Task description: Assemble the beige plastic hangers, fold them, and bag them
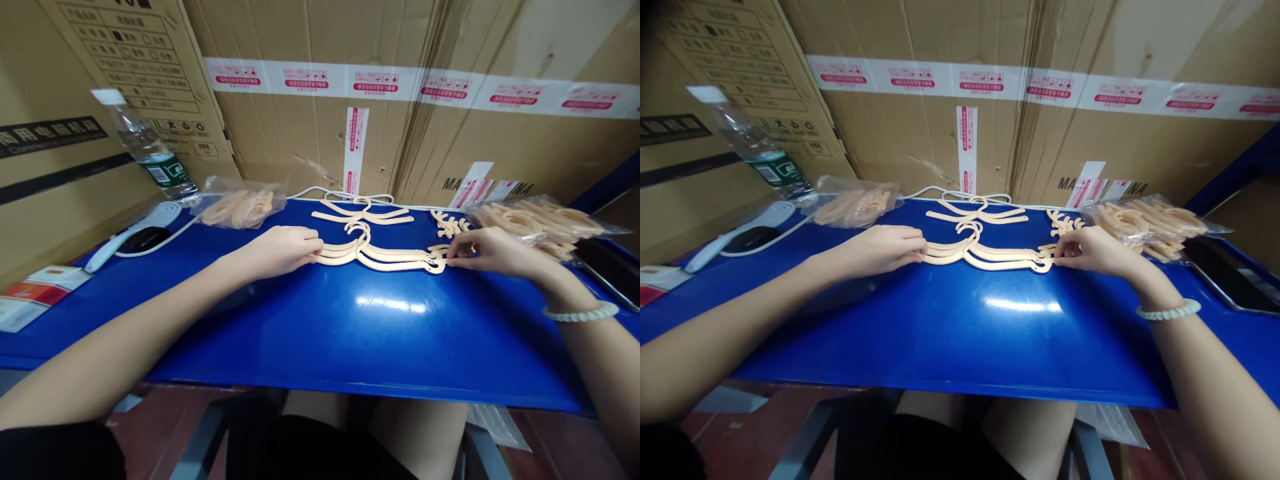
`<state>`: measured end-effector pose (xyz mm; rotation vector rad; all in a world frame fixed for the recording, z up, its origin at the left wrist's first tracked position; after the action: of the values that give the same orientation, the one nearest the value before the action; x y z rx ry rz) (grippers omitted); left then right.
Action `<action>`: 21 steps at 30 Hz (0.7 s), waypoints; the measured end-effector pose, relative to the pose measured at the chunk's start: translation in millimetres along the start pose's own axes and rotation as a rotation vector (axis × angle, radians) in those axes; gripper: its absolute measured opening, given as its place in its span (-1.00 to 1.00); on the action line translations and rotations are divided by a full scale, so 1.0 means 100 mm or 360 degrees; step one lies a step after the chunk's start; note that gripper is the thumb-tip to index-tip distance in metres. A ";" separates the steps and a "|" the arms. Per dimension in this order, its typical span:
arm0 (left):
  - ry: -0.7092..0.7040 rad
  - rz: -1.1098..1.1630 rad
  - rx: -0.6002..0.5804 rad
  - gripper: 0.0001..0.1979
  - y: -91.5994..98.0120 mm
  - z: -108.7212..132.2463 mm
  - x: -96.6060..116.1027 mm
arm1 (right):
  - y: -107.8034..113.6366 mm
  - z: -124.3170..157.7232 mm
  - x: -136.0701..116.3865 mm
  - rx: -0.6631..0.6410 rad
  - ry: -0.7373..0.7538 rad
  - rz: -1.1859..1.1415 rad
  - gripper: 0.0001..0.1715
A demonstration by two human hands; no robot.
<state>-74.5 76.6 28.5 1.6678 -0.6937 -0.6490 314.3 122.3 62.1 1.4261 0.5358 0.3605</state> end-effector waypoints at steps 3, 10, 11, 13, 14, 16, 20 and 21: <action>0.0009 -0.0041 0.0027 -0.85 0.02 0.01 0.01 | 0.00 0.01 0.02 0.0070 0.0010 0.0046 -0.66; -0.0012 0.0098 0.0078 -0.82 0.05 0.01 0.04 | -0.11 -0.03 -0.16 0.0357 0.0350 0.0056 -0.47; -0.0014 0.0117 0.0080 -0.82 0.04 0.00 0.04 | -0.14 -0.05 -0.20 0.0389 0.0384 0.0067 -0.44; -0.0009 0.0136 0.0080 -0.84 0.01 -0.01 0.03 | -0.20 -0.07 -0.25 0.0399 0.0432 0.0079 -0.43; -0.0002 0.0136 0.0075 -0.85 -0.01 -0.02 0.02 | -0.23 -0.08 -0.27 0.0381 0.0446 0.0079 -0.44; 0.0004 0.0138 0.0064 -0.85 -0.05 -0.03 0.00 | -0.27 -0.10 -0.29 0.0337 0.0447 0.0069 -0.50; -0.0023 0.0182 0.0095 -0.82 -0.09 -0.04 -0.04 | -0.29 -0.12 -0.26 0.0324 0.0428 0.0049 -0.56; -0.0031 0.0195 0.0114 -0.83 -0.09 -0.05 -0.04 | -0.28 -0.12 -0.26 0.0328 0.0438 0.0052 -0.55</action>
<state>-72.9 84.0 20.7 1.6719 -0.8349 -0.5595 283.6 114.3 37.5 1.5955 0.7913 0.5449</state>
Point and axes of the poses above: each hand's wrist, its own z-axis away from the middle knuckle, its own y-axis out of the back of the hand, x = y × z, the point moved 3 cm from there along -z, towards the middle knuckle, and after that the axes turned 5 degrees about z, right-handed, at the moved point
